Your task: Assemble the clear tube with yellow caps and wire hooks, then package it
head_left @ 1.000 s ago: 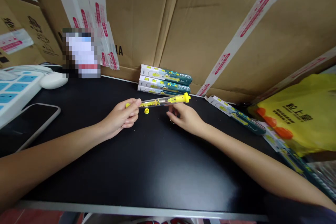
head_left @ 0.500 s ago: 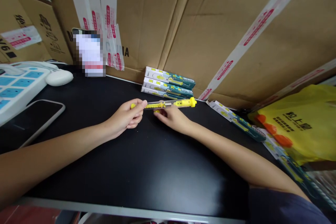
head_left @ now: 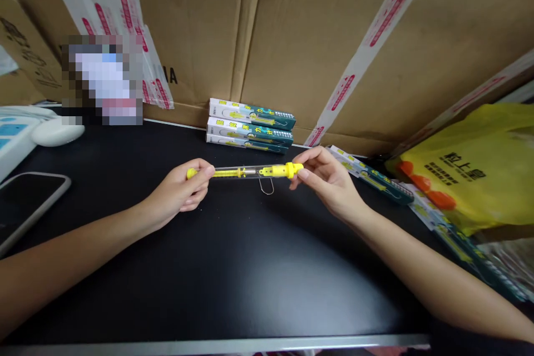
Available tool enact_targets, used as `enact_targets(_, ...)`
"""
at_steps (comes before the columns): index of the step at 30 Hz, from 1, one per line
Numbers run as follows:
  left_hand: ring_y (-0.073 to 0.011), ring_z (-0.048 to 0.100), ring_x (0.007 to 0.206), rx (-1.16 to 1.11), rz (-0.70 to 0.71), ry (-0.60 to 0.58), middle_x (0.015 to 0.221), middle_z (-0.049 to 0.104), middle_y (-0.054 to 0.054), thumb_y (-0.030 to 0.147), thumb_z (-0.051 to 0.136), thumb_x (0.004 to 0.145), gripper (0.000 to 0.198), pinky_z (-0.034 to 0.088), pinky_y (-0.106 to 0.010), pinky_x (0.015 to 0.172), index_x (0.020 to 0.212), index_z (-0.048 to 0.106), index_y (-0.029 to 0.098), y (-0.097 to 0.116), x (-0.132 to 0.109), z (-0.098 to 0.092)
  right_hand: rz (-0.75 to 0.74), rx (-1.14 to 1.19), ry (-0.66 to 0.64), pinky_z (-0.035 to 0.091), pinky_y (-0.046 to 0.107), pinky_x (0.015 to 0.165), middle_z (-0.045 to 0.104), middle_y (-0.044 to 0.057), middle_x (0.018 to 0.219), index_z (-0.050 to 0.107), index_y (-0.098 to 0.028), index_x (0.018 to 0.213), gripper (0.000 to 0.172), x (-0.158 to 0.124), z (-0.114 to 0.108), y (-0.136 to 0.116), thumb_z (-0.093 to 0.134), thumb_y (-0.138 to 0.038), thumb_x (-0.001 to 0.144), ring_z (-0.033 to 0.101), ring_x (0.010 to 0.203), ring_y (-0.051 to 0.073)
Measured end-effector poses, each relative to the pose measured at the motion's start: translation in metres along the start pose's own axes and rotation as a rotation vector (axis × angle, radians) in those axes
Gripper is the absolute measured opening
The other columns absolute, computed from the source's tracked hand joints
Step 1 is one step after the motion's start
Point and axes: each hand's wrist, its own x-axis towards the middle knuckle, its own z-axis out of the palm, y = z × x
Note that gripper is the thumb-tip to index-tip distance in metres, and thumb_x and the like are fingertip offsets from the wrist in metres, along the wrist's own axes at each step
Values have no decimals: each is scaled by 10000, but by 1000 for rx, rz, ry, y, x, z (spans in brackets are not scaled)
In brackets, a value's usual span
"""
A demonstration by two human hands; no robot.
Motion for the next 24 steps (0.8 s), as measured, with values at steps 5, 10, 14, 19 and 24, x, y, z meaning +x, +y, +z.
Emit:
enact_targets(5, -21, 228, 382, 22, 3, 20, 542, 298, 107, 446, 619, 898, 306, 180, -118, 333, 797, 476, 194, 0, 0, 1, 10, -8, -1, 568, 289, 634, 619, 0, 828, 581, -225, 944, 191, -4, 2, 3, 702, -350, 866, 611, 697, 128)
enact_targets(10, -25, 219, 377, 39, 2, 11, 514, 290, 110, 437, 624, 892, 301, 178, -122, 332, 787, 472, 200, -2, 1, 0, 21, -50, -4, 563, 291, 615, 620, -1, 787, 573, -223, 927, 205, -5, 3, 1, 703, -367, 862, 606, 675, 131)
enact_targets(14, -27, 213, 379, 57, -4, -1, 493, 289, 114, 440, 624, 890, 294, 178, -121, 331, 797, 476, 203, -3, 1, 0, 21, -52, 4, 561, 272, 584, 613, -7, 751, 571, -211, 901, 214, -3, 6, -2, 718, -357, 848, 603, 651, 122)
enact_targets(19, -24, 211, 380, 73, -4, -1, 481, 297, 117, 449, 635, 881, 304, 182, -119, 333, 802, 479, 201, -2, 0, 1, 35, -72, -16, 561, 265, 568, 608, -7, 768, 567, -208, 885, 227, -4, 6, -6, 722, -367, 840, 602, 644, 116)
enact_targets(24, -24, 209, 369, 106, 4, 11, 449, 304, 122, 452, 636, 878, 301, 187, -118, 329, 815, 483, 201, -2, 0, 3, 41, -112, -16, 514, 234, 520, 586, -29, 706, 543, -211, 895, 225, -7, 8, -4, 684, -385, 876, 574, 572, 95)
